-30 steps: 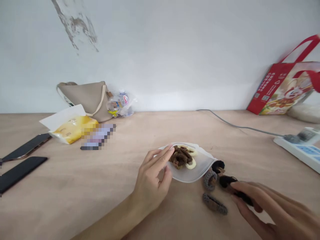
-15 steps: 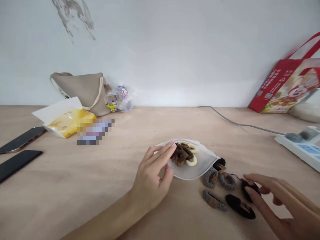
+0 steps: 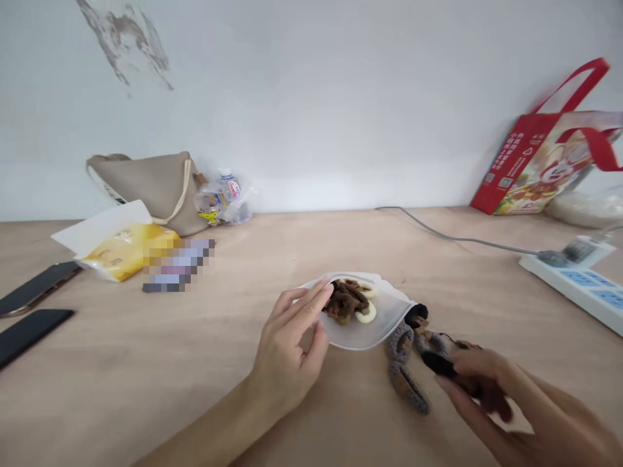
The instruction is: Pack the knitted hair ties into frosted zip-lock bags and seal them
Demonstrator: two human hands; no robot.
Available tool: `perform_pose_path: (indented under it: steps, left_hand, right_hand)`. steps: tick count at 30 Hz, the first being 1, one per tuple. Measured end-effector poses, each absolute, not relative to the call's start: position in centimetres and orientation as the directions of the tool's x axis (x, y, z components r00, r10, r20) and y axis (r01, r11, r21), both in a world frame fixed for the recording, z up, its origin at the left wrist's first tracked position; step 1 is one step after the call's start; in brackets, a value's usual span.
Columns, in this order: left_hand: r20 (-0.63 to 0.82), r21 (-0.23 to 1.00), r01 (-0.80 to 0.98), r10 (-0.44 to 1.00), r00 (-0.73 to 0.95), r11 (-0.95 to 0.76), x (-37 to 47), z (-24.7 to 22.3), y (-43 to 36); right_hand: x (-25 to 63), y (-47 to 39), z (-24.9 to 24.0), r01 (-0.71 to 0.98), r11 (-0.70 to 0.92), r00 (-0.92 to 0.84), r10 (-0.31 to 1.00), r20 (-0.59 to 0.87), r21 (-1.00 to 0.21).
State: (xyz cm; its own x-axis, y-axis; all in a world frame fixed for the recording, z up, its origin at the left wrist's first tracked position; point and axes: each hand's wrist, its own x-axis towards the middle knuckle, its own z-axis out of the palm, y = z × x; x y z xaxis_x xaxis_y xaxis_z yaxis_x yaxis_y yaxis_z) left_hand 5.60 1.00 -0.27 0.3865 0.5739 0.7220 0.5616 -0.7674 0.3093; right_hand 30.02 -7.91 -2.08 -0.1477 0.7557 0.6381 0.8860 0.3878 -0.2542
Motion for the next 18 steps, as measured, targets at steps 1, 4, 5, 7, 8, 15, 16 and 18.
perform_pose_path:
  steps: [1,4,5,7,8,15,16,18]
  left_hand:
    - [0.72,0.309,0.564,0.576,0.388,-0.766,5.6,-0.2,1.0]
    - [0.718,0.301,0.569,0.575,0.393,-0.765,5.4,-0.2,1.0]
    - [0.718,0.299,0.569,0.573,0.395,-0.766,5.3,-0.2,1.0]
    - [0.719,0.3,0.564,0.571,0.396,-0.769,5.3,-0.3,1.0]
    - [0.72,0.303,0.562,0.571,0.394,-0.77,5.3,-0.3,1.0]
    - [0.723,0.329,0.553,0.581,0.373,-0.765,5.6,-0.2,0.9]
    - [0.724,0.33,0.554,0.581,0.37,-0.764,5.6,-0.2,0.9]
    - [0.729,0.33,0.554,0.579,0.366,-0.765,5.6,-0.2,0.9]
  right_hand:
    - [29.3,-7.1,-1.1,0.87,0.422,-0.167,0.737,0.655,-0.255]
    - [27.7,-5.2,0.9,0.812,0.533,-0.253,0.688,0.68,-0.238]
    - [27.6,-4.9,1.1,0.803,0.544,-0.266,0.693,0.671,-0.243]
    - [28.4,-5.1,0.6,0.82,0.502,-0.24,0.739,0.629,-0.277]
    - [29.2,-5.5,0.1,0.847,0.446,-0.196,0.768,0.61,-0.29]
    - [35.5,-8.5,-4.8,0.984,0.122,-0.057,0.911,0.409,-0.133]
    - [35.7,-8.6,-5.2,0.983,0.12,-0.056,0.916,0.397,-0.138]
    - [35.9,-8.7,-5.9,0.984,0.092,-0.026,0.924,0.38,-0.155]
